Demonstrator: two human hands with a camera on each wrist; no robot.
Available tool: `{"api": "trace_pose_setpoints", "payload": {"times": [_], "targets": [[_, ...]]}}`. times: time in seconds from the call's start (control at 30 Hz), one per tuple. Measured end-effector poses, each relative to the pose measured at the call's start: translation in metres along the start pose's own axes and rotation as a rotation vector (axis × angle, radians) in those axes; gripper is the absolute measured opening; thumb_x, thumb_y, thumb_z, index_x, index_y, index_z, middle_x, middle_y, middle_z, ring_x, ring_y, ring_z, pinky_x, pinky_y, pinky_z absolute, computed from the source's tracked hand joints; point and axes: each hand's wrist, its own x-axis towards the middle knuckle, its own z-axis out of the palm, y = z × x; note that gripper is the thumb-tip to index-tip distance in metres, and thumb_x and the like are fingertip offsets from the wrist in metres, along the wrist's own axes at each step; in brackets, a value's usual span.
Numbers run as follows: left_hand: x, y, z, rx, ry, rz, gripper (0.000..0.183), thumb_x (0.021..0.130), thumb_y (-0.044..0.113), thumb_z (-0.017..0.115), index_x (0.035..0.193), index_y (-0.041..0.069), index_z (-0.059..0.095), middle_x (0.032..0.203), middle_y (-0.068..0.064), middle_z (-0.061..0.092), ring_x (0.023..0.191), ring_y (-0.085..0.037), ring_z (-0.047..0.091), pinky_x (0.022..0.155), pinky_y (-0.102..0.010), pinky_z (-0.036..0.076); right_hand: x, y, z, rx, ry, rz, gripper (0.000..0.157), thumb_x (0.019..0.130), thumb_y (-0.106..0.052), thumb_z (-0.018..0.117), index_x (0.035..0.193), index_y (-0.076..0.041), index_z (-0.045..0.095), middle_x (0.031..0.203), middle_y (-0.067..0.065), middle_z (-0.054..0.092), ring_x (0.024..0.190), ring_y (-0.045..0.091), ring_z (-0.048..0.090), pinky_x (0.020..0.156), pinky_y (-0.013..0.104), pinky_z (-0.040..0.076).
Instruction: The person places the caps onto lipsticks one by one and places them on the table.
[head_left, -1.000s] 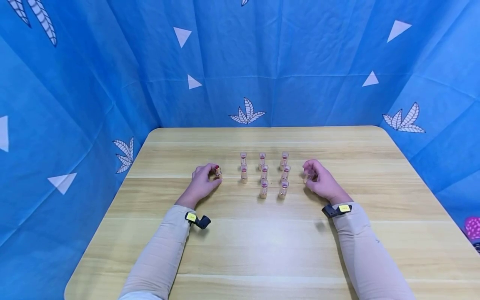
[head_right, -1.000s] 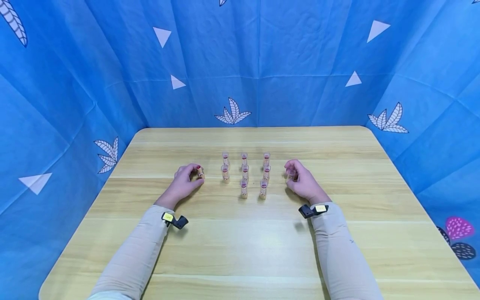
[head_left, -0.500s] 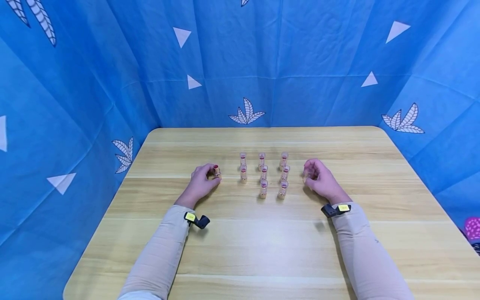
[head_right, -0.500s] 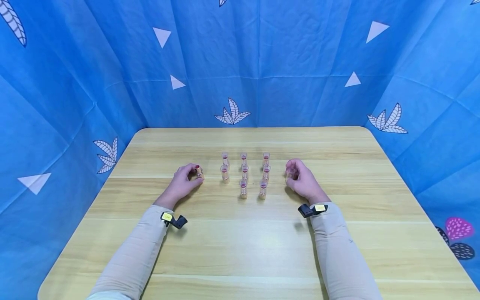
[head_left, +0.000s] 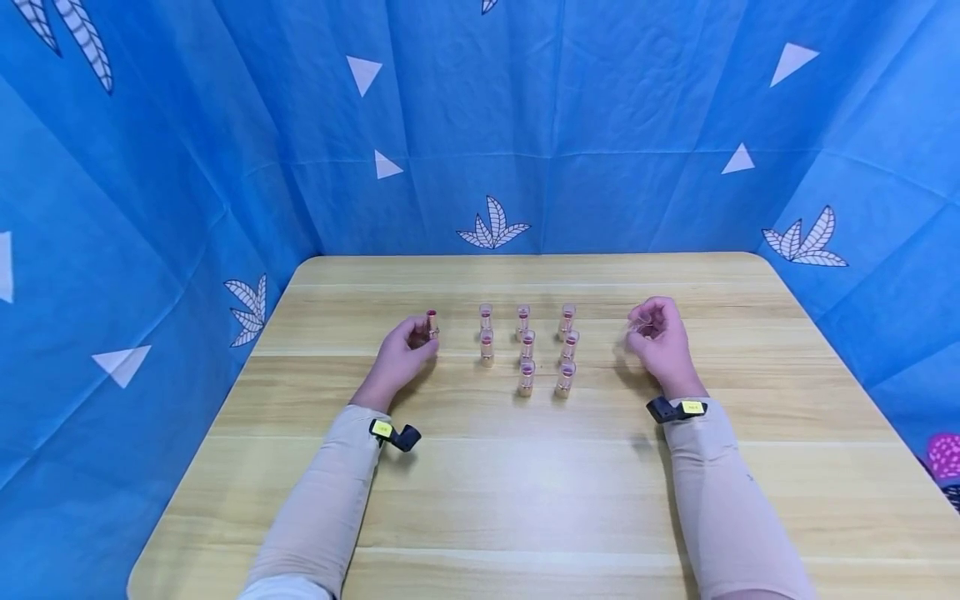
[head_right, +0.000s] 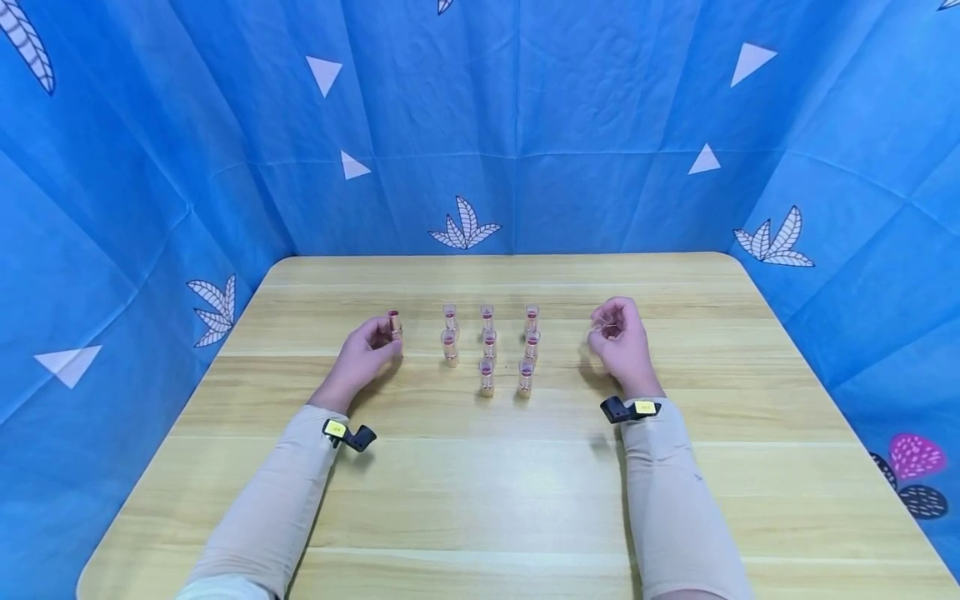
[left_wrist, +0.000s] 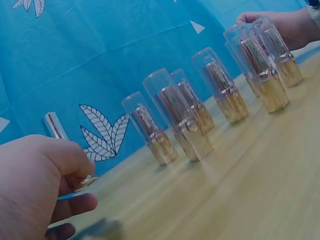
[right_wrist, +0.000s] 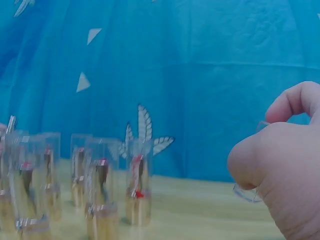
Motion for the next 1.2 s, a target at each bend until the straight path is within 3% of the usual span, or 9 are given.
{"api": "trace_pose_setpoints", "payload": {"times": [0.1,0.27,0.47,0.63,0.83,1.03,1.2], "targets": [[0.002,0.004,0.000,-0.078,0.024,-0.005,0.029,0.080,0.018,0.066,0.106,0.011,0.056,0.099,-0.003,0.057,0.090,-0.018,0.055,0.076,-0.031,0.048,0.005,-0.002,0.000,0.050,0.107,-0.005,0.043,0.067,0.021,0.053,0.104,0.006,0.038,0.096,0.027,0.050,0.078,0.027,0.050,0.065,0.026,0.044],[0.005,0.017,-0.004,-0.170,0.074,0.027,0.036,0.079,0.019,0.068,0.111,0.006,0.056,0.104,-0.008,0.057,0.093,-0.020,0.057,0.076,-0.027,0.049,0.015,-0.005,0.003,0.236,0.277,-0.052,0.044,0.067,0.022,0.057,0.104,0.002,0.042,0.097,0.025,0.052,0.082,0.030,0.053,0.068,0.026,0.046],[0.004,0.050,-0.011,-0.215,0.066,0.065,0.035,0.081,0.017,0.065,0.113,0.004,0.057,0.105,-0.008,0.056,0.093,-0.018,0.056,0.080,-0.027,0.047,0.027,-0.022,0.013,0.457,0.383,-0.148,0.047,0.065,0.023,0.060,0.104,0.002,0.043,0.097,0.028,0.052,0.085,0.036,0.054,0.070,0.030,0.049],[-0.004,0.083,-0.013,-0.202,0.034,0.139,0.030,0.082,0.009,0.063,0.111,0.004,0.060,0.104,-0.010,0.055,0.094,-0.020,0.055,0.080,-0.028,0.047,0.032,-0.044,0.026,0.589,0.394,-0.244,0.045,0.065,0.024,0.060,0.102,0.004,0.043,0.095,0.033,0.051,0.083,0.038,0.054,0.067,0.033,0.051],[-0.011,0.106,-0.014,-0.145,0.005,0.215,0.031,0.082,0.007,0.062,0.113,0.006,0.059,0.099,-0.009,0.054,0.086,-0.022,0.054,0.070,-0.027,0.049,0.034,-0.073,0.044,0.686,0.411,-0.288,0.040,0.068,0.022,0.059,0.101,0.005,0.043,0.093,0.034,0.051,0.078,0.036,0.056,0.064,0.035,0.052],[-0.016,0.128,-0.004,-0.252,-0.053,0.260,0.035,0.082,0.004,0.062,0.116,0.002,0.055,0.098,-0.013,0.055,0.086,-0.027,0.056,0.071,-0.029,0.050,0.028,-0.094,0.065,0.723,0.356,-0.287,0.041,0.067,0.022,0.060,0.100,0.006,0.042,0.092,0.032,0.053,0.077,0.035,0.057,0.064,0.036,0.052],[-0.019,0.144,0.008,-0.320,-0.114,0.305,0.029,0.081,0.000,0.061,0.107,-0.002,0.050,0.095,-0.015,0.056,0.083,-0.027,0.055,0.069,-0.029,0.050,0.024,-0.104,0.083,0.728,0.285,-0.333,0.039,0.068,0.023,0.059,0.100,0.007,0.043,0.093,0.032,0.054,0.077,0.036,0.058,0.064,0.038,0.052]]}}
